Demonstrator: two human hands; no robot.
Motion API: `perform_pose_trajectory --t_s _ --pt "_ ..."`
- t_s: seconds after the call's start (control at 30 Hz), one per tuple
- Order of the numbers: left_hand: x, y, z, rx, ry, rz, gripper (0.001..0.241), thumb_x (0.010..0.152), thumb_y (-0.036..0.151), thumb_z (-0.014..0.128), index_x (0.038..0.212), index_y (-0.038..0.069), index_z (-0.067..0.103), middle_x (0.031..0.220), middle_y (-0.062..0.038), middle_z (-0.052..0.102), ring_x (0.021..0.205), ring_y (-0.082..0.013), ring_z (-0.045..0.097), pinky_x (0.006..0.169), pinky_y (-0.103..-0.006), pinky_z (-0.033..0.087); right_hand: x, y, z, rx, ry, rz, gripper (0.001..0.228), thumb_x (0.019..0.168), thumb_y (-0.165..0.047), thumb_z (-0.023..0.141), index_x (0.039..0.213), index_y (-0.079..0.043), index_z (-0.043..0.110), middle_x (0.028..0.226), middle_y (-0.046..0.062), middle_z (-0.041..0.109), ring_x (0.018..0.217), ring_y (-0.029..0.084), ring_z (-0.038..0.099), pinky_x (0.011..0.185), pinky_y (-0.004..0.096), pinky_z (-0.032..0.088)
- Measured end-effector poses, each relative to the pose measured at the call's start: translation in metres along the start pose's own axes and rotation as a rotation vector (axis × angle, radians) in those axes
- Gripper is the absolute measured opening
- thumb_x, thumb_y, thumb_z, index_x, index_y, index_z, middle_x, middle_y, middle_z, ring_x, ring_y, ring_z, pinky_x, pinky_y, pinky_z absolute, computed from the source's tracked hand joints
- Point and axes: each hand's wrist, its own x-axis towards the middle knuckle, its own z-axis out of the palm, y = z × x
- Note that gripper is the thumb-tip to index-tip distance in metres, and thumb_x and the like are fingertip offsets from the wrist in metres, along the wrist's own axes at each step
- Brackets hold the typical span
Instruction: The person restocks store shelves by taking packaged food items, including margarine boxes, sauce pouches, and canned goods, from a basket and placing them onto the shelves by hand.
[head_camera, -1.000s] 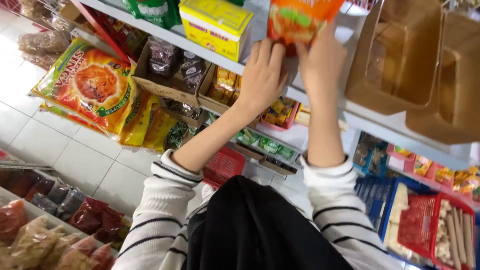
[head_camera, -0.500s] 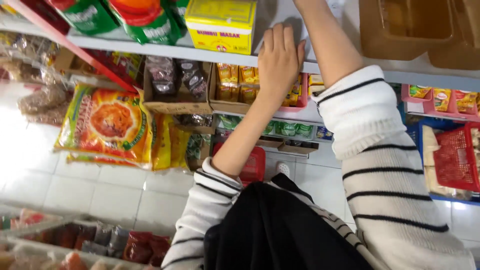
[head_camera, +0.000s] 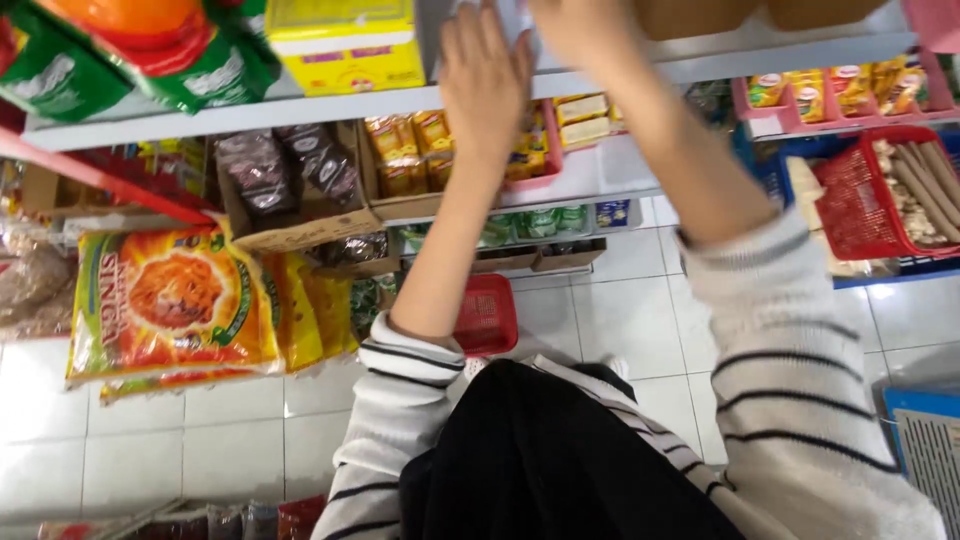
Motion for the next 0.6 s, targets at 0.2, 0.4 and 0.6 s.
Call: perform_pose_trajectory --t_s 0.2,0.4,0.6 --pt "-0.018 0.0 -0.05 -0.364 -0.088 0.195 0.032 0.103 0.011 0.066 0.133 0.003 0.059 0.141 -0.023 0.052 0.134 -0.0467 0.049 0.115 -0.0559 0.042 -0.221 0.065 -0.056 -0.089 0.076 -0.183 0.039 0.098 -0.009 0.068 0.136 -0.004 0.059 0.131 0.017 0.066 0.12 0.034 0.066 0.101 0.04 0.051" --pt "-0.174 0.141 -0.071 -0.684 -0.488 -0.08 0.036 0.093 0.012 0.065 0.127 0.001 0.057 0.134 -0.025 0.056 0.128 -0.0453 0.05 0.111 -0.0518 0.04 -0.421 0.204 -0.103 -0.014 0.368 0.245 0.023 0.099 -0.001 0.061 0.121 -0.003 0.065 0.12 0.012 0.073 0.111 0.022 0.072 0.096 0.032 0.056" --pt "-0.314 0.307 -0.015 -1.0 -1.066 0.093 0.028 0.092 0.019 0.072 0.118 0.008 0.066 0.122 -0.014 0.061 0.123 -0.0346 0.054 0.105 -0.0433 0.044 -0.531 0.255 -0.202 -0.046 0.492 0.531 0.023 0.095 -0.001 0.063 0.117 -0.003 0.069 0.114 0.009 0.075 0.105 0.02 0.074 0.091 0.031 0.057"
